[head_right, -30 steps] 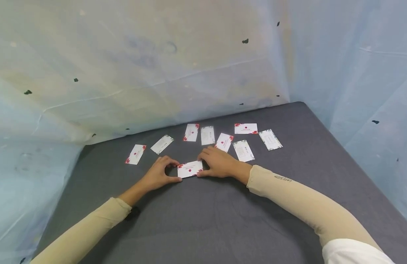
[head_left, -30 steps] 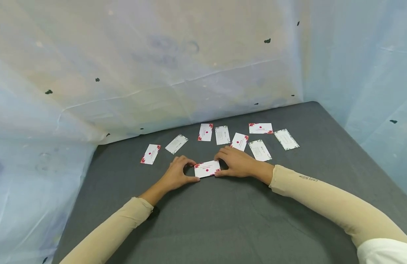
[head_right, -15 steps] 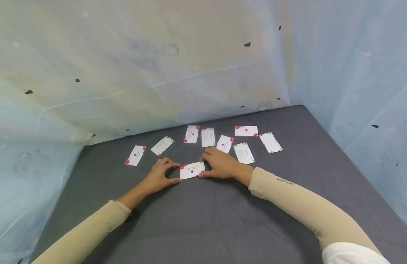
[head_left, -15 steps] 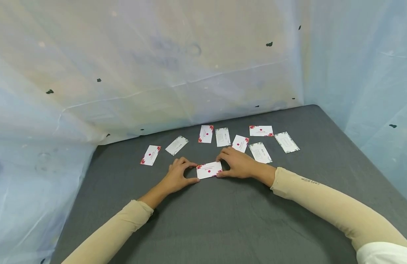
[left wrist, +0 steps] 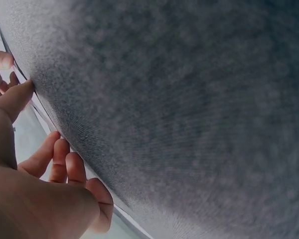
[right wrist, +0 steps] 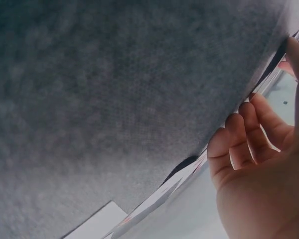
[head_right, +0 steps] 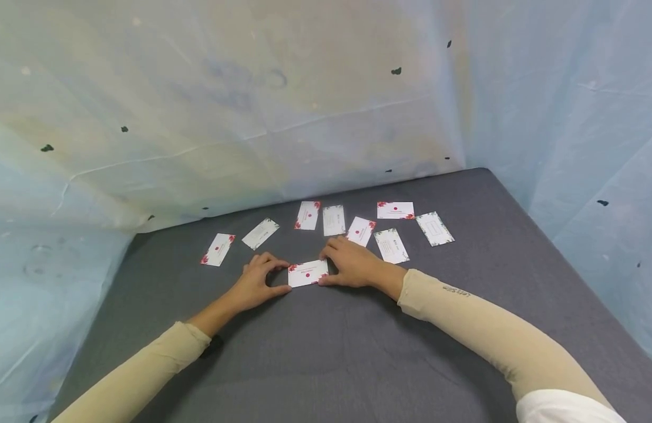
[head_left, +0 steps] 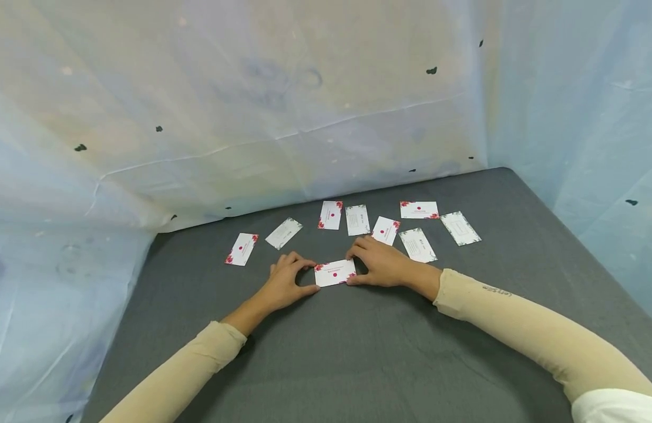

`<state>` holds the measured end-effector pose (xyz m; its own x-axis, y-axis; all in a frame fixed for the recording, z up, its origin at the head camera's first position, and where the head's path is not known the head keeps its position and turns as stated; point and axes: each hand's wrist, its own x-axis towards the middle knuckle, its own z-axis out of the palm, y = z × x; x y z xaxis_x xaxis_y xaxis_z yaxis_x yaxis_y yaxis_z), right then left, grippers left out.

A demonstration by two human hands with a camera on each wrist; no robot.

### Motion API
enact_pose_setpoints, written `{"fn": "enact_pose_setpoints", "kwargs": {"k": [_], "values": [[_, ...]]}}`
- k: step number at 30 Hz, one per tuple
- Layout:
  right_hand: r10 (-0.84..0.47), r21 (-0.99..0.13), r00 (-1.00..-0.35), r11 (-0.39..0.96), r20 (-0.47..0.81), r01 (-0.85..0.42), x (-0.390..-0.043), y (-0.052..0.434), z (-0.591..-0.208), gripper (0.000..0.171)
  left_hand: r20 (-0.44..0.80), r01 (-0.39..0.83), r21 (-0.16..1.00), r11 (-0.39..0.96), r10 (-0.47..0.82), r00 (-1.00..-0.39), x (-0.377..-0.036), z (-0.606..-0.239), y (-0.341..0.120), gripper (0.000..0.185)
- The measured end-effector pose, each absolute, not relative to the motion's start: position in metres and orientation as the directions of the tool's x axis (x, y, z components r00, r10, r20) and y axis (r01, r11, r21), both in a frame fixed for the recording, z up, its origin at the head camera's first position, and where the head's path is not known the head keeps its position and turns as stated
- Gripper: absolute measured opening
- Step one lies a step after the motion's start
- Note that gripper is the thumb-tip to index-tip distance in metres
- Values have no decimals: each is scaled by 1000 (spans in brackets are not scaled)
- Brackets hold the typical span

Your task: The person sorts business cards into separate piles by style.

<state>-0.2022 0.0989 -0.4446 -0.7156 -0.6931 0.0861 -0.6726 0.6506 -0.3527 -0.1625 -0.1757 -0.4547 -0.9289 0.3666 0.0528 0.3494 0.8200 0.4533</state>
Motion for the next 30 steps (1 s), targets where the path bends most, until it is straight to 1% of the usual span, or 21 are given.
{"fn": "enact_pose_setpoints", "kwargs": {"k": [4,9,13,19,30], "values": [[-692,-345,-717,655,82,-672,-201,99,-447,54,34,338,444,830,362,-932,-159,-455,-174,50],[-701,-343,-706,642,100,-686,-201,94,-450,55,51,334,422,843,345,-937,-157,-457,-178,50],[-702,-344,-707,644,90,-683,-201,91,-450,55,50,332,410,850,342,-938,-156,-458,-180,51],[-690,-346,-720,658,79,-669,-202,92,-449,54,54,338,416,844,348,-936,-157,-456,-179,52],[-691,-338,-718,658,82,-673,-205,97,-448,56,48,343,433,833,359,-932,-162,-453,-175,50]]}}
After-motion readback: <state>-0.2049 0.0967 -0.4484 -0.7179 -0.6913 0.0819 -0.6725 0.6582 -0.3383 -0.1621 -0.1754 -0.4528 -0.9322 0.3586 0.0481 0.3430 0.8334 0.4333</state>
